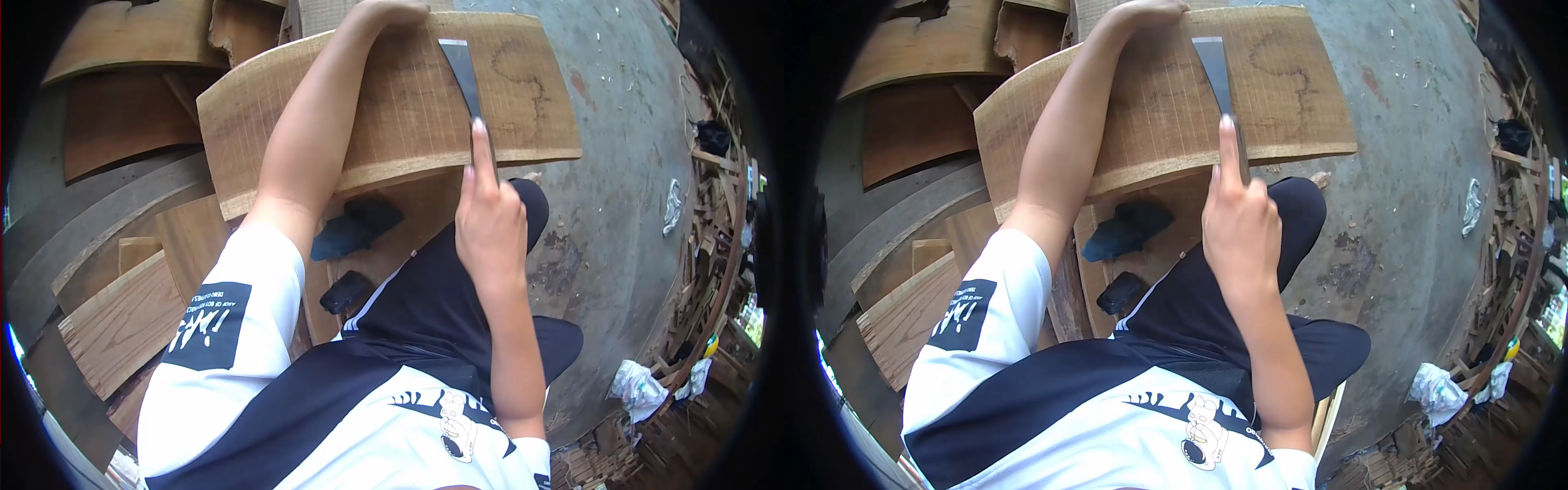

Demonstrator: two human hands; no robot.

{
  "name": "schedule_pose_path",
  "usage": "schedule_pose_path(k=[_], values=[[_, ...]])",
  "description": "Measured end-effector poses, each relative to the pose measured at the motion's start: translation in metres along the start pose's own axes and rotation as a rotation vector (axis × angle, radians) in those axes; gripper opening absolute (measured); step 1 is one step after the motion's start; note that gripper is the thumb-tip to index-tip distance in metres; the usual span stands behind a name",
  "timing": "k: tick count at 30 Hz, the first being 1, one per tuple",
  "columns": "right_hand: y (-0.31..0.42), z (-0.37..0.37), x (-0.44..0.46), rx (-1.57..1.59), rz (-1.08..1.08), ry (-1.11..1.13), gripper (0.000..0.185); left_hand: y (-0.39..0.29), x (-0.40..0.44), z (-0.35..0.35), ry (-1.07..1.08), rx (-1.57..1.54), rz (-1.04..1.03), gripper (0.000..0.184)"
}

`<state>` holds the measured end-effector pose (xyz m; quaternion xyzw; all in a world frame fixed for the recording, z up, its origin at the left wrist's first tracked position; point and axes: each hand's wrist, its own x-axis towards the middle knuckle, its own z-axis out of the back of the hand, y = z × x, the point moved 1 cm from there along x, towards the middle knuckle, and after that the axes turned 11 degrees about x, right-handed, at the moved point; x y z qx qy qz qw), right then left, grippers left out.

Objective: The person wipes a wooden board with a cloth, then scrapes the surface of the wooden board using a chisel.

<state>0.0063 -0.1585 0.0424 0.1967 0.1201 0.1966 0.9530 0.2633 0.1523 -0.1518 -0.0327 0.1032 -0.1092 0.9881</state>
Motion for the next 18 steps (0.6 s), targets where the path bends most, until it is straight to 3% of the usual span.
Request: schedule_pose_path(k=[1,5,8,11,16,18], values=[[0.001,0.000,0.012,0.004,0.001,-0.012,0.059,0.003,0.007,-0.003,0.041,0.253,-0.197,0.032],[-0.002,0.000,0.013,-0.008,0.021,-0.029,0.058,-0.008,-0.013,0.002,-0.171,0.146,-0.158,0.030],[-0.008,0.004,-0.002,-0.006,-0.001,0.022,0.061,-0.005,0.012,-0.017,-0.063,-0.060,-0.113,0.030],[-0.010,0.003,0.002,-0.012,0.027,-0.012,0.061,-0.020,-0.009,0.007,-0.085,0.225,-0.212,0.033],[-0.005,0.003,0.002,-0.005,-0.003,-0.019,0.060,-0.007,0.002,-0.007,-0.097,-0.112,0.006,0.032],[-0.004,0.008,-0.011,0.008,-0.056,0.050,0.059,-0.004,0.010,-0.008,0.023,0.174,-0.205,0.032]])
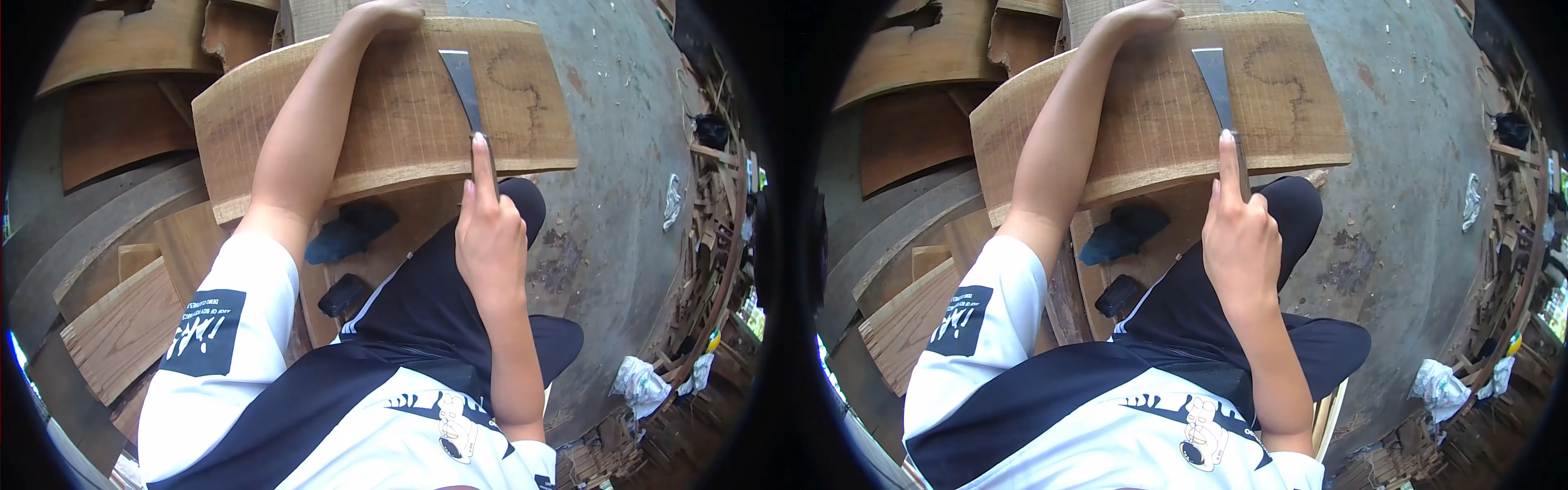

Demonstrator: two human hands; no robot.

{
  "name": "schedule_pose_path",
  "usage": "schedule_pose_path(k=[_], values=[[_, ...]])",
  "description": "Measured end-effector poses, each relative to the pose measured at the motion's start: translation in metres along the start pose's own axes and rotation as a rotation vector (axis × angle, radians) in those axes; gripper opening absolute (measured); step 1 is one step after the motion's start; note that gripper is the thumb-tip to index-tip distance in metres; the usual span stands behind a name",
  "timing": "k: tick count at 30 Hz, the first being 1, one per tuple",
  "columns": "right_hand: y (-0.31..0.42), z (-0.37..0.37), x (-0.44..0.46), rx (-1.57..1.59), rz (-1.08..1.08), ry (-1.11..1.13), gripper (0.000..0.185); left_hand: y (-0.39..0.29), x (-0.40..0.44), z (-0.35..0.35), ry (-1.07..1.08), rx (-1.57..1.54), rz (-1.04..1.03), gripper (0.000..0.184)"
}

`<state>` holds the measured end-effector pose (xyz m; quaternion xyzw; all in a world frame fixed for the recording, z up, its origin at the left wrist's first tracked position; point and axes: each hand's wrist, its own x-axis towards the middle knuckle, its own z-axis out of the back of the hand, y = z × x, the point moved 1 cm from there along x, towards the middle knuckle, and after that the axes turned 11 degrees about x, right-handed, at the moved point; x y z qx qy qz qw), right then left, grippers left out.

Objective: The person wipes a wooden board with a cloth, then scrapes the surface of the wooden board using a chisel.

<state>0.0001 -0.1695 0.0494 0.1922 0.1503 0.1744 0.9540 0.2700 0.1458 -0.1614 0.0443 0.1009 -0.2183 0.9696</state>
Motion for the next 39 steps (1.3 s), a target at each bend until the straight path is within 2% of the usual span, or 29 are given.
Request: schedule_pose_path(k=[5,7,8,11,12,14,15,17,18,20,28,30,31,33,35,39], values=[[0.005,0.002,0.019,-0.018,0.007,-0.047,0.058,-0.002,-0.008,0.003,-0.003,-0.062,0.046,0.032],[0.004,-0.001,0.024,0.028,0.024,-0.076,0.057,-0.005,-0.017,0.014,-0.013,-0.074,0.125,0.033],[0.003,-0.002,0.017,0.004,0.023,-0.070,0.058,0.006,-0.006,-0.010,-0.057,-0.173,0.177,0.034],[0.001,0.006,0.005,0.003,-0.049,0.033,0.058,0.001,-0.008,0.000,-0.021,-0.263,0.216,0.035],[0.000,0.002,0.008,-0.001,0.007,-0.035,0.059,0.002,-0.009,-0.002,-0.017,-0.267,0.215,0.035],[0.000,-0.002,0.022,-0.003,0.007,-0.056,0.060,0.003,-0.003,-0.001,0.040,0.074,-0.018,0.034],[0.002,-0.001,0.026,-0.008,0.017,-0.075,0.060,0.003,-0.003,-0.002,0.039,0.078,-0.020,0.034],[-0.001,-0.003,0.020,-0.016,0.039,-0.104,0.060,0.004,-0.003,-0.006,-0.014,-0.113,0.166,0.032],[-0.003,-0.003,0.011,-0.009,0.032,-0.086,0.059,0.005,0.000,-0.007,-0.016,-0.115,0.168,0.032],[-0.005,0.000,0.000,-0.011,0.002,-0.043,0.057,0.009,0.006,-0.012,0.033,0.012,0.013,0.032],[-0.011,0.000,0.012,-0.010,0.032,-0.111,0.059,0.003,-0.004,-0.001,-0.081,-0.147,0.171,0.032],[-0.010,0.004,0.000,0.035,-0.010,-0.052,0.059,0.000,-0.002,0.004,0.047,0.163,-0.100,0.033],[-0.009,0.005,0.002,-0.002,-0.025,-0.036,0.059,0.001,-0.004,-0.001,0.049,0.158,-0.097,0.033],[-0.003,0.005,0.019,0.016,-0.003,-0.076,0.058,0.002,-0.004,-0.003,-0.005,0.002,0.060,0.032],[-0.005,0.001,0.028,0.014,0.017,-0.110,0.057,0.005,-0.002,-0.005,-0.056,-0.032,0.077,0.032],[-0.010,0.000,0.006,0.005,0.002,-0.068,0.060,0.002,-0.003,-0.003,0.022,-0.025,0.113,0.032]])
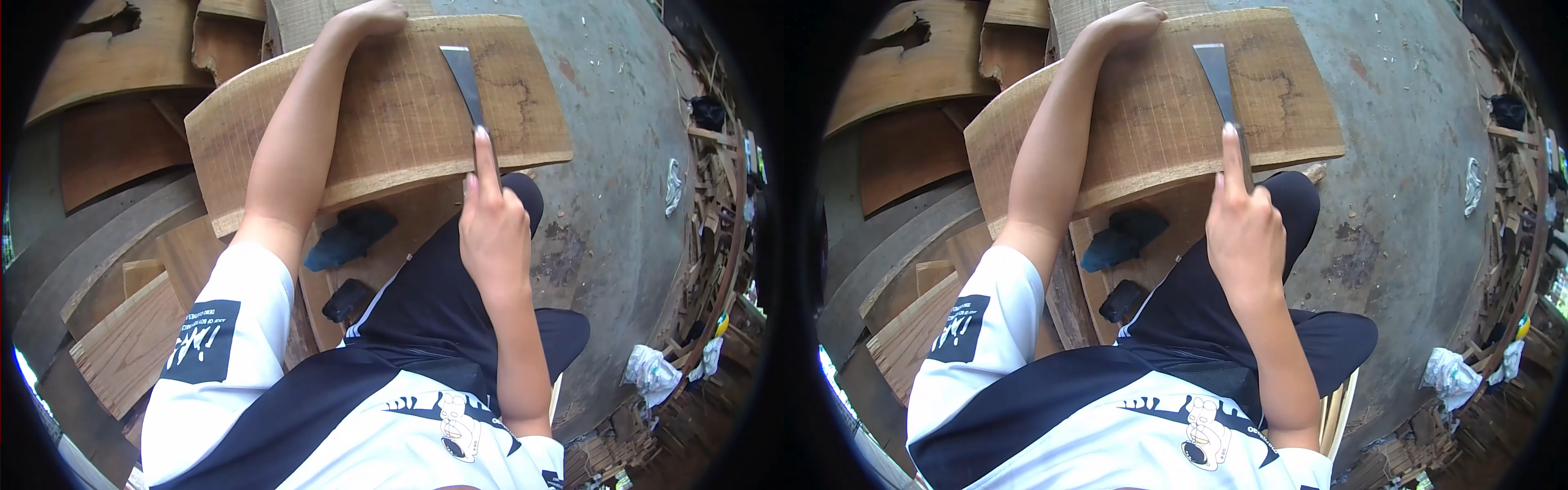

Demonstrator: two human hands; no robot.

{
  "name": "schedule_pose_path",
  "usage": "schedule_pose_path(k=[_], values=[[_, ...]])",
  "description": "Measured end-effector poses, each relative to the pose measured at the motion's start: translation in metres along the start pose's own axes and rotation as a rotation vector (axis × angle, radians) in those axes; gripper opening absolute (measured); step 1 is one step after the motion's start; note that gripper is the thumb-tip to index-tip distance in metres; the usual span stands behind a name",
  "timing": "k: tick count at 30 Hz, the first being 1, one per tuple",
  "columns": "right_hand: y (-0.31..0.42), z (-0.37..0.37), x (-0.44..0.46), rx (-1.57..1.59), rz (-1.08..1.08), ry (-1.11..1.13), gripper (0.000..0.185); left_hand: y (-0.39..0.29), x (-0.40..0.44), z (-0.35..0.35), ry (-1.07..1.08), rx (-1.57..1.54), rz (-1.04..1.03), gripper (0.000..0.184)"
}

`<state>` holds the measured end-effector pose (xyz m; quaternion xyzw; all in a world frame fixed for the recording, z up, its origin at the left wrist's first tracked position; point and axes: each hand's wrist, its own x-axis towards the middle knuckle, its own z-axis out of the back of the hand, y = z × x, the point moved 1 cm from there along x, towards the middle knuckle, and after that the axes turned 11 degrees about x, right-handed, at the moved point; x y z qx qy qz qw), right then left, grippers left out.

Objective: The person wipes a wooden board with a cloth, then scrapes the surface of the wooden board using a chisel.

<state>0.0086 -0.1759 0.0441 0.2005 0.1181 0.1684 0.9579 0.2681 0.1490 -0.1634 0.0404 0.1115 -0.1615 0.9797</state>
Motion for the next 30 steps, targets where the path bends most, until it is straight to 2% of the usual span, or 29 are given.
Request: schedule_pose_path(k=[2,6,8,11,12,14,15,16,18,21,22,24,25,28,30], values=[[-0.001,0.002,-0.003,-0.018,-0.002,0.022,0.061,0.005,0.005,-0.011,-0.125,-0.003,-0.121,0.032],[0.000,0.000,0.010,-0.017,0.023,-0.043,0.061,0.001,-0.002,0.002,-0.115,0.136,-0.201,0.031],[-0.001,-0.001,0.011,-0.028,0.016,-0.044,0.060,-0.002,-0.008,0.008,-0.027,0.058,-0.074,0.029],[-0.002,0.008,-0.008,0.033,-0.043,0.010,0.059,-0.007,-0.014,0.019,0.040,-0.021,-0.004,0.030],[-0.003,0.009,-0.007,0.064,-0.066,0.033,0.058,-0.002,-0.014,0.015,0.038,-0.025,0.001,0.030],[-0.003,0.002,-0.001,0.036,-0.021,-0.033,0.058,0.011,-0.003,-0.009,-0.170,-0.111,-0.094,0.032],[0.002,0.004,0.003,0.043,-0.056,-0.020,0.058,0.013,0.003,-0.009,-0.016,-0.049,-0.033,0.035],[0.000,0.003,0.004,0.045,-0.062,-0.027,0.058,0.005,-0.005,-0.002,-0.018,-0.044,-0.040,0.035],[-0.003,0.000,0.007,0.026,-0.031,-0.063,0.059,0.000,-0.019,0.008,-0.101,-0.294,0.115,0.036],[-0.005,0.007,-0.007,0.015,-0.061,-0.012,0.059,-0.003,-0.017,0.015,0.019,-0.118,0.078,0.038],[-0.007,0.005,-0.005,0.005,-0.049,-0.020,0.060,-0.001,-0.019,0.017,0.018,-0.122,0.085,0.038],[-0.008,0.002,0.007,-0.014,-0.038,-0.041,0.061,-0.004,-0.019,0.015,-0.010,-0.356,0.189,0.038],[-0.008,0.001,0.015,-0.030,-0.021,-0.075,0.062,-0.002,-0.017,0.016,0.037,-0.203,0.085,0.038],[-0.013,-0.003,0.010,0.003,-0.024,-0.078,0.062,0.002,-0.019,0.009,-0.057,-0.358,0.125,0.038],[-0.014,0.001,-0.001,0.054,-0.056,-0.040,0.061,-0.002,-0.017,0.012,-0.014,-0.324,0.111,0.038]])
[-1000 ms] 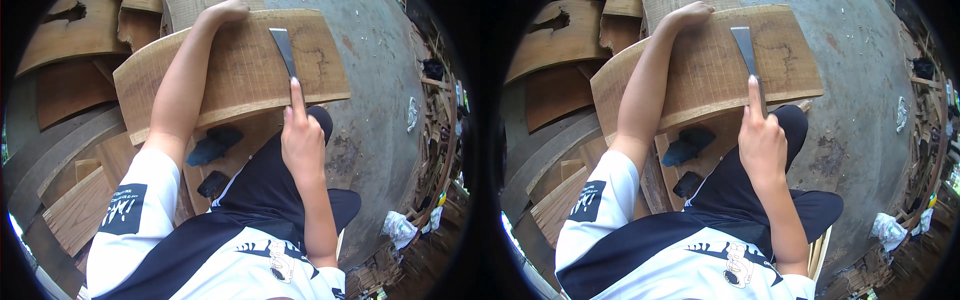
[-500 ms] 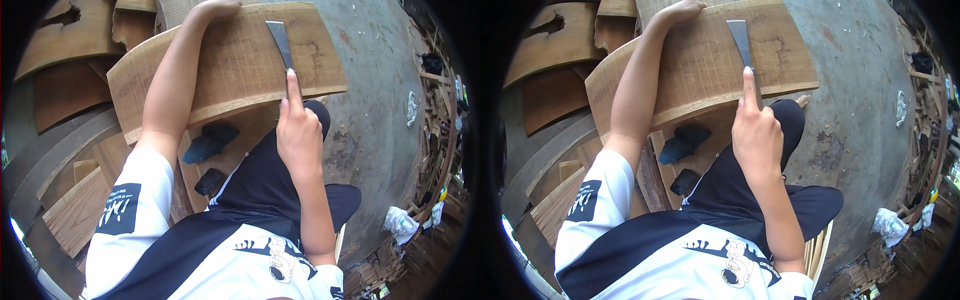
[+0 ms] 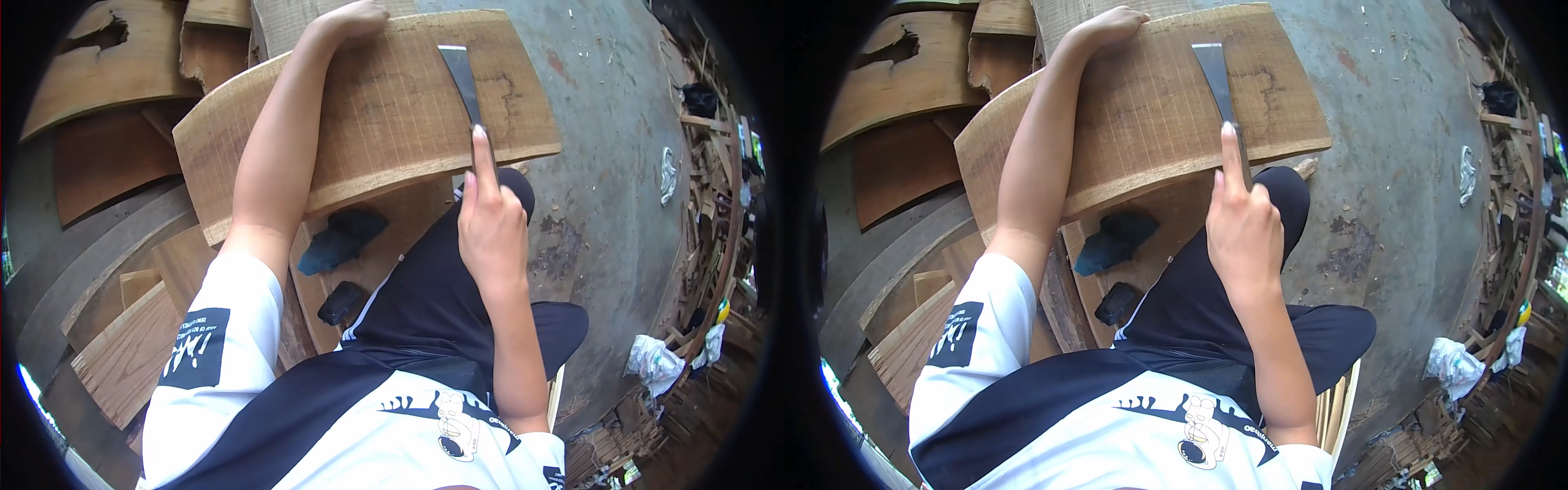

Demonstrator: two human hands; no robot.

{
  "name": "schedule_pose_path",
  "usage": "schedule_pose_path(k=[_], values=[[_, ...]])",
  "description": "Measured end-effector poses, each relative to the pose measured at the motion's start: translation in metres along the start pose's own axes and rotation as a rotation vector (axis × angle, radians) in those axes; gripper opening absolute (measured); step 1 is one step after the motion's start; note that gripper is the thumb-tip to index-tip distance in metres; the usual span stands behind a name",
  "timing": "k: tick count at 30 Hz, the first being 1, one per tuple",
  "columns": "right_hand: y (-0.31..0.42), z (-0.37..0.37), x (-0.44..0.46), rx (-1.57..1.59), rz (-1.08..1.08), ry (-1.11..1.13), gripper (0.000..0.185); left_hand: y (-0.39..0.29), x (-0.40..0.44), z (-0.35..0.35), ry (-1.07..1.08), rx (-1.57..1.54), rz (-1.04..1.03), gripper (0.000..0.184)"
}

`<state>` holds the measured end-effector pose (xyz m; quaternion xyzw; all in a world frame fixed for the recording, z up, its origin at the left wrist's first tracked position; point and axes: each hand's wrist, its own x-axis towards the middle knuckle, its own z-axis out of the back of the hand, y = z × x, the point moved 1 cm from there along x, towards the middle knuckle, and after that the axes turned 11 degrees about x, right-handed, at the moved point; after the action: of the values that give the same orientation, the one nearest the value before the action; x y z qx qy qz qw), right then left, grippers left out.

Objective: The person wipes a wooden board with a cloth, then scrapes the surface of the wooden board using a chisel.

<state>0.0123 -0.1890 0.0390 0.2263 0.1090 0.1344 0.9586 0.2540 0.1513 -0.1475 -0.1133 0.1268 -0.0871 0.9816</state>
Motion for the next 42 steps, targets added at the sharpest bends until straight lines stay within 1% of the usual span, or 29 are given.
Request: schedule_pose_path(k=[1,2,4,5,6,8,9,11,13,14,15,17,18,21,22,24,25,26,28,29,31,32,34,35,37,39,41,42], values=[[-0.002,0.001,0.003,-0.004,0.008,0.000,0.061,-0.004,-0.002,0.004,0.048,0.039,-0.001,0.038],[-0.004,0.001,0.006,-0.014,0.039,-0.018,0.060,-0.010,-0.001,0.009,0.101,0.176,-0.017,0.039],[-0.006,0.000,0.014,-0.021,0.065,-0.056,0.059,0.004,0.002,-0.003,-0.050,0.030,-0.038,0.039],[-0.006,-0.002,0.019,-0.020,0.058,-0.060,0.059,0.011,0.007,-0.008,-0.036,0.130,-0.126,0.038],[-0.007,-0.003,0.022,-0.028,0.064,-0.071,0.059,-0.001,0.000,0.001,-0.037,0.132,-0.132,0.038],[-0.004,-0.004,0.018,-0.037,0.056,-0.070,0.059,-0.016,-0.016,0.017,0.069,0.050,0.088,0.036],[-0.005,-0.002,0.011,-0.039,0.058,-0.071,0.059,-0.013,-0.011,0.015,0.067,0.049,0.089,0.036],[-0.011,0.002,0.003,-0.015,0.005,-0.004,0.059,0.001,0.005,0.002,0.084,0.352,-0.173,0.036],[-0.009,0.004,0.010,-0.030,0.025,-0.015,0.058,0.004,0.001,-0.002,-0.027,0.123,-0.084,0.035],[-0.008,0.004,0.020,-0.030,0.024,-0.027,0.058,0.003,-0.001,0.000,0.012,0.048,0.005,0.036],[-0.007,0.004,0.030,-0.028,0.054,-0.058,0.056,-0.007,-0.008,0.007,0.012,0.052,-0.004,0.036],[-0.006,0.002,0.031,-0.027,0.052,-0.070,0.056,-0.014,-0.017,0.016,0.040,-0.080,0.167,0.038],[-0.006,0.001,0.032,-0.031,0.052,-0.073,0.057,-0.003,-0.014,0.020,0.034,-0.228,0.229,0.045],[-0.010,0.008,0.013,-0.024,0.012,-0.004,0.058,0.006,-0.009,0.008,0.001,-0.220,0.226,0.044],[-0.012,0.007,0.016,-0.025,0.022,0.004,0.058,0.001,-0.023,0.015,0.000,-0.224,0.237,0.044],[-0.014,0.004,0.019,-0.033,0.056,-0.044,0.058,-0.015,-0.047,0.028,-0.148,-0.259,-0.173,0.040],[-0.010,0.006,0.024,-0.041,0.030,-0.033,0.058,-0.008,-0.042,0.022,-0.182,-0.080,-0.261,0.039],[-0.011,0.007,0.025,-0.038,0.025,-0.037,0.058,-0.006,-0.029,0.020,-0.180,-0.077,-0.268,0.039],[-0.013,0.008,0.026,-0.036,0.051,-0.049,0.059,-0.006,-0.011,0.017,0.062,0.139,-0.066,0.038],[-0.015,0.010,0.021,-0.036,0.048,-0.052,0.059,-0.004,-0.008,0.014,0.061,0.139,-0.069,0.038],[-0.020,0.016,0.009,0.056,-0.026,-0.002,0.055,-0.015,-0.020,0.023,0.050,0.008,0.075,0.037],[-0.021,0.016,0.009,0.069,-0.045,0.017,0.056,-0.012,-0.020,0.022,0.047,0.006,0.078,0.037],[-0.019,0.013,0.011,-0.037,0.037,-0.030,0.059,-0.004,-0.015,0.011,-0.015,0.068,0.018,0.039],[-0.018,0.010,0.015,-0.031,0.035,-0.045,0.058,0.000,-0.014,0.014,-0.016,0.071,0.007,0.039],[-0.014,0.011,0.029,-0.043,0.030,-0.047,0.058,-0.001,-0.019,0.026,0.049,-0.238,0.165,0.044],[-0.016,0.011,0.024,-0.042,0.035,-0.062,0.058,-0.003,-0.020,0.028,0.047,-0.246,0.163,0.043],[-0.020,0.015,0.010,-0.046,0.022,-0.030,0.058,-0.001,-0.018,0.024,0.045,-0.268,0.169,0.043],[-0.019,0.019,0.006,-0.052,-0.027,0.014,0.058,0.002,-0.014,0.022,0.023,-0.198,0.147,0.043]])
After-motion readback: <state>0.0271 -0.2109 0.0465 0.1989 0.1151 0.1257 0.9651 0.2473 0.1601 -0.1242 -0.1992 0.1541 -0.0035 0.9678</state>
